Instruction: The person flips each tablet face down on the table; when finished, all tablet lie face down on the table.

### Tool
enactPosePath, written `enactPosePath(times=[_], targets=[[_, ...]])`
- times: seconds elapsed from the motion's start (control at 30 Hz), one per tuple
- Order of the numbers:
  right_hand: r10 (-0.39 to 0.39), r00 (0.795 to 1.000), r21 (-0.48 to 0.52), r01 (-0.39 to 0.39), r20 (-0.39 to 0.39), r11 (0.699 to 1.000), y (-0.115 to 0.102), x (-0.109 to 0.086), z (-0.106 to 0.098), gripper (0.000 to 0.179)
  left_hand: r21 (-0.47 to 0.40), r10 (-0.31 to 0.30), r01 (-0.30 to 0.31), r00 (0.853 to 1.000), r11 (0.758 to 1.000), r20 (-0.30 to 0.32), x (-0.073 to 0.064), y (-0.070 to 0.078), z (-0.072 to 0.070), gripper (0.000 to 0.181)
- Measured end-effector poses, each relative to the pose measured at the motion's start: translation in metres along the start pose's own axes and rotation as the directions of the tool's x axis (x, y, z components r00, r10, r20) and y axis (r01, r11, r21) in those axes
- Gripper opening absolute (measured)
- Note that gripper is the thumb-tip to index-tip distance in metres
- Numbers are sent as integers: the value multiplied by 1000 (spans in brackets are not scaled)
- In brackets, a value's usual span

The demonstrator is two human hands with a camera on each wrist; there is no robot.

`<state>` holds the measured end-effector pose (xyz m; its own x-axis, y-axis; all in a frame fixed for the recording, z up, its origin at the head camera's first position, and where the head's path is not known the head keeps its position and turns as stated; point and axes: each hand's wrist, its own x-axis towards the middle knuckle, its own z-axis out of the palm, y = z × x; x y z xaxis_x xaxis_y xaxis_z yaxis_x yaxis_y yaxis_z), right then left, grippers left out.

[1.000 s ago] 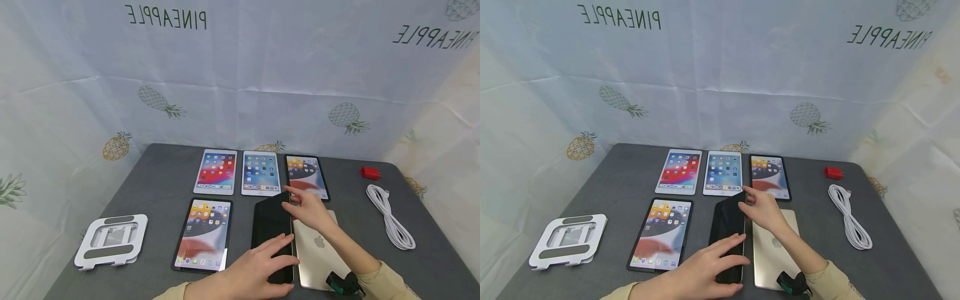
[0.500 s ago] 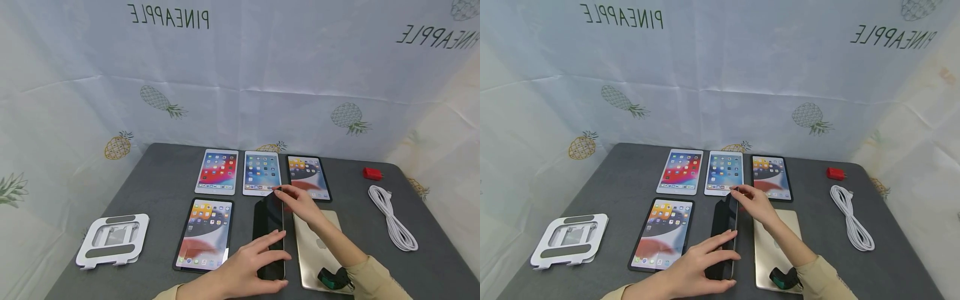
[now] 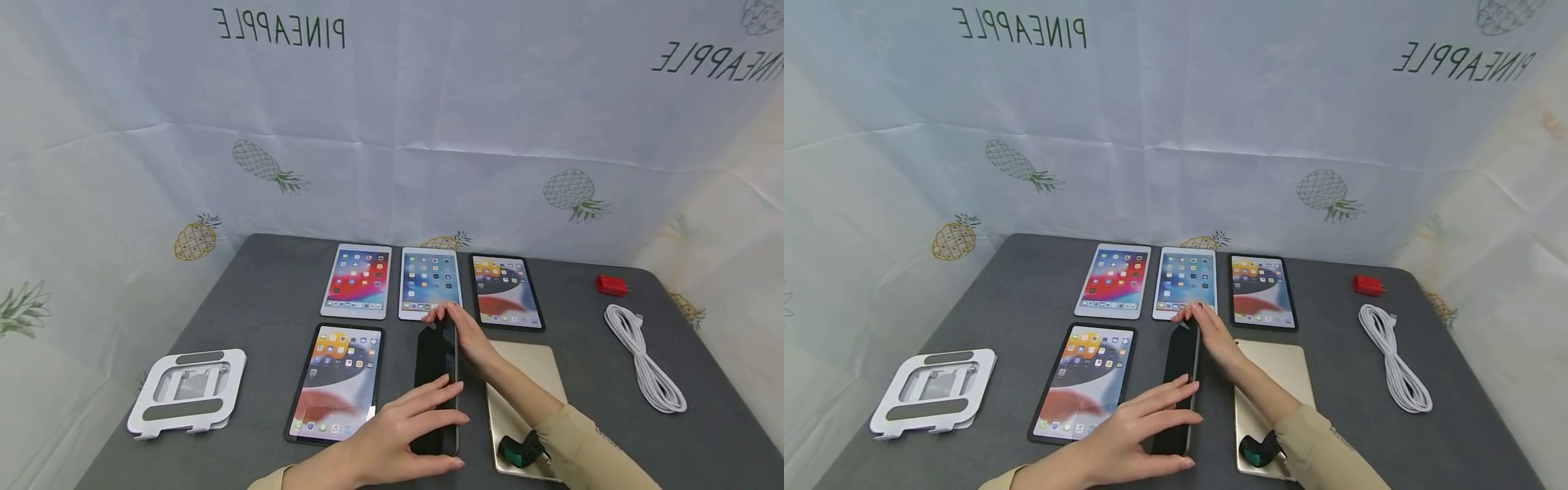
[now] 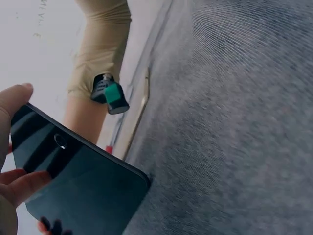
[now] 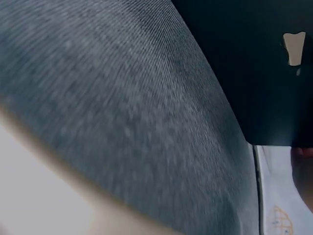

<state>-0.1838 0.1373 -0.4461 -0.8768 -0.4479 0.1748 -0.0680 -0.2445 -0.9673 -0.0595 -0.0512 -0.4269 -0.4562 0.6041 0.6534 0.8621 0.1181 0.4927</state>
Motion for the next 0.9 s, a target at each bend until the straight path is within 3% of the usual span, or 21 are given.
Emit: enactPosePath(times=[0.13,0.3,0.47,0.57,0.7,0.9], targets=[[-67,998,88,66,6,994,6,7,6,31,42,43,-42,999,998,-30,-2,-2,1,52],[-17,997,102,25,-79,994,-2,12,20,33,55,71,-65,992,996,-106,-1,1,3,54],[-19,984,-59,8,-176,998,-10,19,26,32,105,101,-83,978,991,-181,3,3,5,55],[11,967,-177,-58,-253,982,-15,20,26,31,137,106,-80,975,987,-194,2,2,6,59],[54,956,-339,-155,-289,928,-20,20,23,29,154,81,-52,978,987,-190,-2,1,8,67],[70,961,-576,-219,-269,788,-26,18,17,33,155,-2,24,990,988,-140,-8,0,8,78]])
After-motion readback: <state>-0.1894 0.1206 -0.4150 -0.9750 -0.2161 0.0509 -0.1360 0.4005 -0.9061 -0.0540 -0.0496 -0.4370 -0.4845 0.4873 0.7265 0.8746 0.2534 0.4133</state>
